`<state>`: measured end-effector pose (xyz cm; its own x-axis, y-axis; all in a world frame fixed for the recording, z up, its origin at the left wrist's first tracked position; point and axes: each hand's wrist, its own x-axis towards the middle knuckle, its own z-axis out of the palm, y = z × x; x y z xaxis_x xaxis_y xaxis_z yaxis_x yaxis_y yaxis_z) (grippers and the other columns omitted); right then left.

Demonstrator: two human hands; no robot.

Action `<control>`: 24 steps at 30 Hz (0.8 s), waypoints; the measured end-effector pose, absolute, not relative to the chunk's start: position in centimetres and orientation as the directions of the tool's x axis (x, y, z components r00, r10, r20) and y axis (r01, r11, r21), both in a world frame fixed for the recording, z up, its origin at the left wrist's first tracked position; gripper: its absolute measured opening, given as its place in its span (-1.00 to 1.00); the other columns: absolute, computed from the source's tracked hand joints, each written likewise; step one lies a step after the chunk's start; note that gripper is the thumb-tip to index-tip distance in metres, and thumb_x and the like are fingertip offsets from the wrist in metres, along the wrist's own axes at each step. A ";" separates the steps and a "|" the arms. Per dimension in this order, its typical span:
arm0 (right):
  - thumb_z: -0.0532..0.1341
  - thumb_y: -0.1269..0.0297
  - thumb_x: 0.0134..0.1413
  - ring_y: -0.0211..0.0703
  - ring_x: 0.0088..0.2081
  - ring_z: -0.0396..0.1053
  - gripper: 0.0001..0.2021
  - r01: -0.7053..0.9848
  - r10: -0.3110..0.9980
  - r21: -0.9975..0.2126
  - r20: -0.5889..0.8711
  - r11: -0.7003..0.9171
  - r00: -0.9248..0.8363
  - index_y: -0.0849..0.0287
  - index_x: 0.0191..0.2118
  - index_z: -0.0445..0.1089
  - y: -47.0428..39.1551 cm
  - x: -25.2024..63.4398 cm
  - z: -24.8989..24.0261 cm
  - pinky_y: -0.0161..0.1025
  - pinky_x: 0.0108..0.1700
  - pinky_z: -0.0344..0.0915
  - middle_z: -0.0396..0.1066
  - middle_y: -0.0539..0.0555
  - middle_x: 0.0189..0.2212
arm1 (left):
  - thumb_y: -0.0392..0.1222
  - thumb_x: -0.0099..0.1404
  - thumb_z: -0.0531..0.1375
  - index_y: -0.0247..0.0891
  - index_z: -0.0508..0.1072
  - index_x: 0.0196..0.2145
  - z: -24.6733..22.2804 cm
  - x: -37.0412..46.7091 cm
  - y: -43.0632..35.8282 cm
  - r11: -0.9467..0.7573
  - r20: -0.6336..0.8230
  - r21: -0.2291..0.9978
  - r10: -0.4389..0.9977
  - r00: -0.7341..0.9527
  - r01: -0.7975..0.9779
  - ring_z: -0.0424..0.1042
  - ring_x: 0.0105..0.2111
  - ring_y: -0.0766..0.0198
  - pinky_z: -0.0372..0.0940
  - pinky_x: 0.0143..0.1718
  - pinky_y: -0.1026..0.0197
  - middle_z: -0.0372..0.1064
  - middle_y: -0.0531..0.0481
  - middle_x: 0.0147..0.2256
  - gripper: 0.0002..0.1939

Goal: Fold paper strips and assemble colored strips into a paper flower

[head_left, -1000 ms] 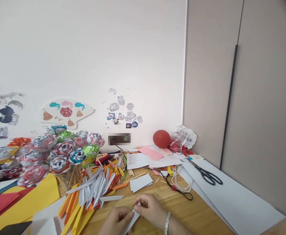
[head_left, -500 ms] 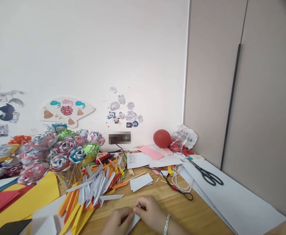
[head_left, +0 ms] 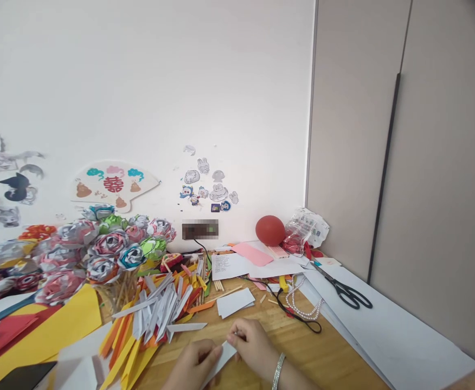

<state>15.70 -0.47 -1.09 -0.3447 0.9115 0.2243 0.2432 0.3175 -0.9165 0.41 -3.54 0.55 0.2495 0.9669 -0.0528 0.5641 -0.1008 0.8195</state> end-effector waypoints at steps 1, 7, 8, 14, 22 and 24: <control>0.11 0.36 -0.05 -0.38 -0.69 0.17 -0.88 0.235 0.914 -0.918 0.231 0.318 -0.334 0.24 -0.54 0.22 -0.4 15.7 -1.0 -0.46 -0.61 0.06 0.16 -0.14 -0.75 | 0.35 0.05 -0.13 -0.26 0.26 -0.59 0.3 0.3 -3.4 -0.091 -0.059 0.822 0.969 0.242 0.562 0.06 -0.79 0.41 -0.07 -0.75 0.36 0.17 0.12 -0.75 -0.42; 0.10 0.35 -0.03 -0.38 -0.69 0.16 -0.88 0.257 0.918 -0.909 0.244 0.328 -0.312 0.23 -0.53 0.22 0.1 15.8 -1.7 -0.45 -0.62 0.04 0.14 -0.15 -0.76 | 0.42 -0.04 -0.11 -0.25 0.23 -0.59 -0.2 0.2 -3.1 -0.043 -0.092 0.863 0.966 0.241 0.504 0.00 -0.85 0.46 -0.12 -0.80 0.39 0.14 0.17 -0.81 -0.39; 0.09 0.35 -0.02 -0.38 -0.69 0.16 -0.88 0.275 0.921 -0.903 0.244 0.329 -0.304 0.23 -0.51 0.22 0.2 15.8 -1.8 -0.45 -0.61 0.05 0.15 -0.14 -0.75 | 0.42 -0.05 -0.10 -0.25 0.22 -0.60 -0.2 0.1 -3.1 -0.032 -0.103 0.876 0.962 0.251 0.481 0.00 -0.85 0.47 -0.12 -0.81 0.40 0.15 0.17 -0.80 -0.39; 0.09 0.36 0.02 -0.29 -0.48 0.23 -0.87 0.508 0.854 -0.686 0.423 0.521 -0.304 0.22 -0.47 0.33 -0.3 16.4 -1.0 -0.38 -0.42 0.08 0.29 -0.04 -0.58 | 0.42 -0.05 -0.09 -0.24 0.17 -0.63 0.0 -0.3 -3.0 -0.074 -0.068 0.881 0.958 0.280 0.468 0.02 -0.84 0.50 -0.14 -0.79 0.41 0.19 0.14 -0.77 -0.40; 0.20 0.34 -0.02 -0.23 -0.35 0.22 -0.89 0.503 0.729 -0.528 0.484 0.685 -0.485 0.20 -0.51 0.38 -0.4 16.0 -1.2 -0.34 -0.28 0.06 0.35 -0.01 -0.50 | 0.38 0.02 -0.11 -0.25 0.19 -0.61 -0.7 0.1 -3.1 -0.107 -0.072 0.854 0.945 0.318 0.510 -0.01 -0.83 0.49 -0.11 -0.78 0.40 0.13 0.17 -0.79 -0.42; 0.20 0.36 -0.03 -0.24 -0.37 0.22 -0.89 0.512 0.735 -0.527 0.472 0.678 -0.487 0.20 -0.52 0.37 -0.2 15.9 -1.4 -0.34 -0.30 0.06 0.35 -0.02 -0.53 | 0.38 0.02 -0.11 -0.25 0.19 -0.60 -0.5 0.1 -3.1 -0.095 -0.085 0.864 0.941 0.327 0.495 -0.01 -0.83 0.49 -0.12 -0.79 0.40 0.15 0.16 -0.78 -0.43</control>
